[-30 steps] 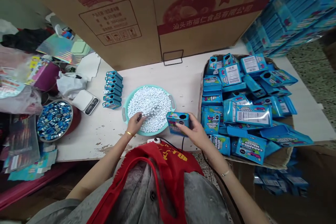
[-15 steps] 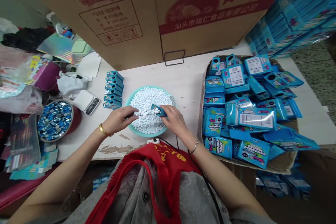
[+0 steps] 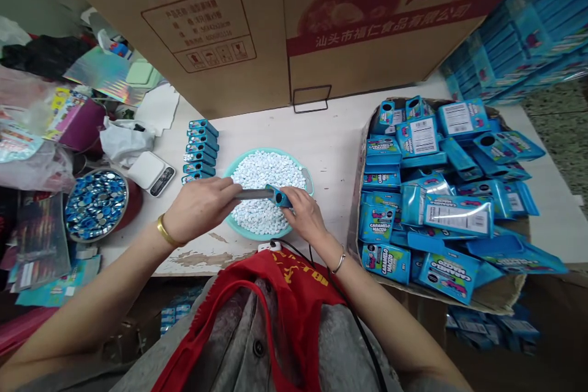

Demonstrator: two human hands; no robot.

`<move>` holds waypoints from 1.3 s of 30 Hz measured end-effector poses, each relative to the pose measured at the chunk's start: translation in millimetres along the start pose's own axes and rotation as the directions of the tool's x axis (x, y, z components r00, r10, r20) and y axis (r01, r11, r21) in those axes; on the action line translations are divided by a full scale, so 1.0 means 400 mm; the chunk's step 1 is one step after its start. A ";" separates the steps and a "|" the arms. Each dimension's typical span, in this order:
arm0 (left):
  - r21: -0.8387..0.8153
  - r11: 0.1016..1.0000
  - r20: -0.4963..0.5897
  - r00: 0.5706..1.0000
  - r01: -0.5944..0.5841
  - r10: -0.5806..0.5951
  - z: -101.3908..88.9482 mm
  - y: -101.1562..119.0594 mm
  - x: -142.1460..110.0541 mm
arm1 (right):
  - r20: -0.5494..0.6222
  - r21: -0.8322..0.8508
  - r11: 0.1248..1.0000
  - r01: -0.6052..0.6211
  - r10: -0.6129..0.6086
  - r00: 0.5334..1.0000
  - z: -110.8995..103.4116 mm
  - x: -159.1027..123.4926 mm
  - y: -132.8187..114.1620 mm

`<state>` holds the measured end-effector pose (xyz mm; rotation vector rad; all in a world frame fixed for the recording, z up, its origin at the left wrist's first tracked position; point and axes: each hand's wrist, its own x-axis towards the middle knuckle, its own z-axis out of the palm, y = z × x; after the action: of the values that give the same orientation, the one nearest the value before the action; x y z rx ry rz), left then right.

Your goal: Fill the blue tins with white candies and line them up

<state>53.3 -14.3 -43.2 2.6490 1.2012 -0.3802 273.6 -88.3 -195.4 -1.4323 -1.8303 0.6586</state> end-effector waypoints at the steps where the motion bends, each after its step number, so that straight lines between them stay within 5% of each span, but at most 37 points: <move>1: 0.009 0.998 -0.008 0.998 0.055 -0.055 0.028 -0.024 -0.008 | -0.014 0.017 1.000 -0.010 0.010 1.000 -0.004 0.000 0.004; 6: -0.031 0.934 0.137 0.927 0.357 -0.350 0.262 -0.116 -0.020 | -0.133 0.089 0.991 -0.098 0.109 0.985 -0.045 -0.007 0.027; 10: -0.255 0.867 0.149 0.904 0.428 -0.402 0.429 -0.064 0.051 | -0.189 0.084 0.983 -0.164 0.177 0.966 -0.075 -0.016 0.036; 14: -0.361 0.829 0.103 0.902 0.427 -0.420 0.498 0.004 0.129 | -0.216 0.090 0.974 -0.209 0.224 0.950 -0.076 -0.022 0.033; 17: -0.408 0.812 0.089 0.903 0.418 -0.420 0.510 0.005 0.134 | -0.222 0.112 0.966 -0.232 0.252 0.942 -0.068 -0.024 0.030; 23: -0.559 0.782 -0.001 0.943 0.274 -0.331 0.453 -0.051 0.054 | -0.191 0.060 0.976 -0.210 0.218 0.957 -0.072 -0.026 0.034; 29: -0.516 0.855 -0.131 0.982 0.051 -0.138 0.279 -0.084 0.003 | -0.075 -0.055 0.990 -0.132 0.128 0.989 -0.059 -0.016 0.027; 34: -0.369 0.929 -0.019 1.000 -0.030 0.025 0.132 -0.068 0.016 | 0.010 -0.091 0.994 -0.063 0.065 0.998 -0.024 0.006 -0.004; 39: -0.222 0.975 0.055 0.998 0.030 -0.018 0.039 -0.017 0.030 | 0.036 -0.100 0.995 -0.022 0.025 0.999 -0.001 0.012 -0.018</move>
<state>53.5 -5.8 -62.4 2.4208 1.1855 -0.2982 268.9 -85.7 -188.5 -1.5175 -1.9014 0.6171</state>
